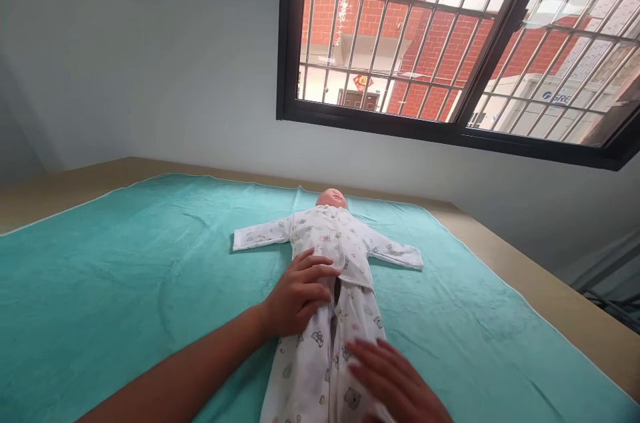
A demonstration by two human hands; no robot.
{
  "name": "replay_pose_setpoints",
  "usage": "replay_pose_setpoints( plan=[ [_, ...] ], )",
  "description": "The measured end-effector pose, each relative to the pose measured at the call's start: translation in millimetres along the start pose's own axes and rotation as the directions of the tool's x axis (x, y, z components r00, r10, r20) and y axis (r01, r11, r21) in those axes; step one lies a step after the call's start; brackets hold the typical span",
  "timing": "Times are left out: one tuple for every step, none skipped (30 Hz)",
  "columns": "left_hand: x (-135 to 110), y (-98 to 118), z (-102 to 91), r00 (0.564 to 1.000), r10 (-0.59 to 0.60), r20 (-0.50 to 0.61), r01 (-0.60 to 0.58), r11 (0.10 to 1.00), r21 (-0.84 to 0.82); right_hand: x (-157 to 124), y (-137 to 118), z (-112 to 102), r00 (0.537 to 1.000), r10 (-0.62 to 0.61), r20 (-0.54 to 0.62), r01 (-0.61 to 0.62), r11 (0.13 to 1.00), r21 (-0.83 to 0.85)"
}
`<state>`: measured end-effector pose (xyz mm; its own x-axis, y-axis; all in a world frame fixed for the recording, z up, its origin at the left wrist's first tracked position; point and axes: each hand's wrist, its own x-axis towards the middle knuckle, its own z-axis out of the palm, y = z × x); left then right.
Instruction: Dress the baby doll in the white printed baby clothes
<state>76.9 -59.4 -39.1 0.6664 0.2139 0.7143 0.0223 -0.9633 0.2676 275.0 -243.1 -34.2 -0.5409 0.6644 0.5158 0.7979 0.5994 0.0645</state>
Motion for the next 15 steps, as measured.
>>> replay_pose_setpoints(
  plan=[
    [0,1,-0.2,1.0,0.011,0.007,-0.011,1.0,-0.003,-1,6,-1,0.996,0.084,0.005,-0.084,0.996,-0.039],
    [0,2,-0.3,1.0,0.013,0.013,-0.013,1.0,-0.009,-4,11,2,0.988,0.155,0.0,-0.154,0.984,-0.085],
    [0,3,-0.2,1.0,0.011,0.02,-0.011,1.0,-0.015,-7,15,7,0.979,0.206,0.002,-0.204,0.971,-0.125],
    [0,3,0.0,1.0,0.007,0.026,-0.006,1.0,-0.018,-11,17,13,0.973,0.232,0.007,-0.229,0.962,-0.152],
    [1,4,0.2,0.999,0.003,0.034,-0.003,1.0,-0.018,-14,18,19,0.972,0.236,0.019,-0.23,0.96,-0.159],
    [1,4,0.3,0.999,0.004,0.039,-0.003,1.0,-0.016,-17,18,23,0.973,0.227,0.036,-0.22,0.965,-0.145],
    [1,5,0.3,0.999,0.007,0.044,-0.007,1.0,-0.01,-19,18,25,0.973,0.226,0.058,-0.218,0.969,-0.118],
    [2,5,0.1,0.999,0.011,0.042,-0.011,1.0,-0.001,-19,17,24,0.965,0.252,0.072,-0.245,0.965,-0.094],
    [3,5,-0.2,0.999,0.014,0.032,-0.014,1.0,0.01,-18,15,20,0.948,0.308,0.082,-0.302,0.95,-0.077],
    [3,5,-0.5,1.0,0.015,0.013,-0.016,1.0,0.022,-15,14,14,0.921,0.379,0.087,-0.374,0.925,-0.065],
    [3,5,-0.7,1.0,0.016,-0.011,-0.016,0.999,0.033,-10,14,7,0.883,0.46,0.091,-0.458,0.888,-0.051],
    [3,5,-0.9,0.999,0.018,-0.038,-0.017,0.999,0.042,-4,14,0,0.841,0.533,0.089,-0.532,0.846,-0.033],
    [2,5,-0.8,0.998,0.022,-0.061,-0.019,0.999,0.048,3,15,-6,0.803,0.59,0.087,-0.591,0.806,-0.01],
    [1,6,-0.6,0.997,0.027,-0.078,-0.023,0.998,0.05,11,18,-10,0.775,0.626,0.086,-0.63,0.776,0.025],
    [0,6,-0.3,0.996,0.031,-0.088,-0.026,0.998,0.051,20,23,-11,0.755,0.65,0.082,-0.655,0.752,0.071]
  ],
)
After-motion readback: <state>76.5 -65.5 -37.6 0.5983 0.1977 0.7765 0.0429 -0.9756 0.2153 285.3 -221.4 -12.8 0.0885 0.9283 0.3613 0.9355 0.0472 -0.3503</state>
